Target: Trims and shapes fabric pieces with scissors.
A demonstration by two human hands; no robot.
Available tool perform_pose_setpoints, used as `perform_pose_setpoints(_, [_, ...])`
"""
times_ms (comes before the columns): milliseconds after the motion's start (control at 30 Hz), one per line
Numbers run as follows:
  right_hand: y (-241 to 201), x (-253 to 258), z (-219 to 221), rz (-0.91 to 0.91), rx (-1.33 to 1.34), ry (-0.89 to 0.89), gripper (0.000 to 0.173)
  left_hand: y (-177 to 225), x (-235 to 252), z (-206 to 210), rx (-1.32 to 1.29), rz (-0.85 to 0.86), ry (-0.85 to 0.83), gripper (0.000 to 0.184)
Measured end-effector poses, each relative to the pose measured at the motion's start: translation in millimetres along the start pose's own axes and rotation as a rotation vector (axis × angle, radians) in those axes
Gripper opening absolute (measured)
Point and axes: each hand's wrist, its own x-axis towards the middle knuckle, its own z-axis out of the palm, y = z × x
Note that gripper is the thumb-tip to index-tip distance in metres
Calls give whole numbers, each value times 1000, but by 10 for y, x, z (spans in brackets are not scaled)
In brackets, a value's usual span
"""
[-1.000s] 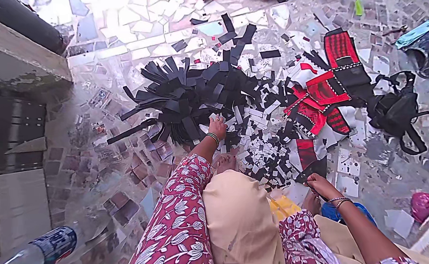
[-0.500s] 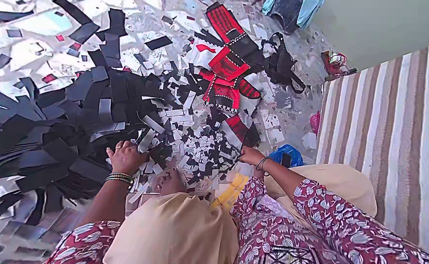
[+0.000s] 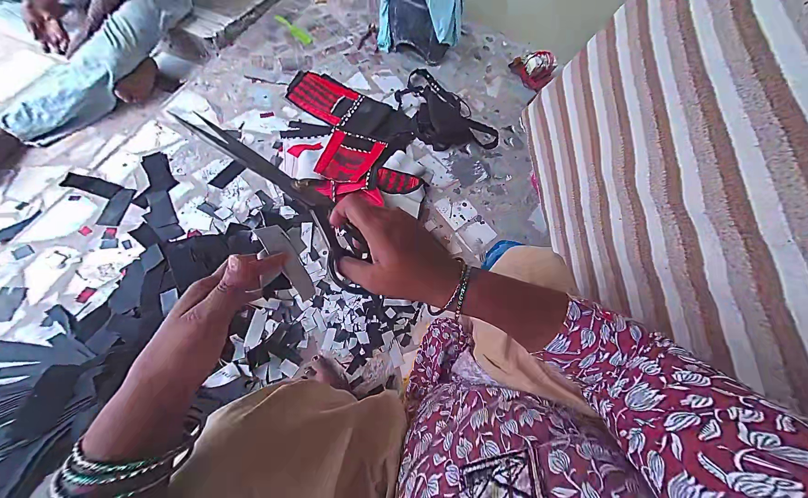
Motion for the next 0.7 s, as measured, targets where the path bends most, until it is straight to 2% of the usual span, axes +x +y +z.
perform_pose_setpoints(67, [-211,-109,43,-147,14,121,32,317,-13,273,-176,115,-38,78])
perform_pose_setpoints(133, [-313,-212,146,-239,44,158,32,555,-91,550,-367,207,-8,65])
perform_pose_setpoints(200, [-376,-286,256,-238,18,99,41,691,-208,767,-502,175,115,46])
perform_pose_setpoints(233, [-399,-297,296,-206,0,53,42,738,-246,833,-520,126,191,44])
perform_pose_setpoints(300, [-417,-305,289,-148,-48,-32,42,652,-243,897,-399,124,317,36])
perform_pose_setpoints(367, [-384,-313,181,-140,-49,-31,39,303,-140,840,-214,289,322,30])
perform_pose_setpoints(400, [-344,-325,82,-143,-21,-14,37,214,-122,831,-96,319,324,29])
perform_pose_setpoints(433, [-283,-346,-78,-139,27,-7,40,267,-123,919,-104,245,380,29])
perform_pose_setpoints(500, [0,-404,-533,-117,107,-7,44,704,76,1412,-425,-89,788,34])
perform_pose_setpoints(600, [925,-594,-1059,55,64,138,30,373,183,1166,-471,16,452,43])
perform_pose_setpoints(633, [1350,-718,-1128,189,42,175,26,254,221,1095,-445,19,418,44])
perform_pose_setpoints(700, [2244,-1114,-1113,599,68,137,25,86,272,1031,-423,-58,415,46])
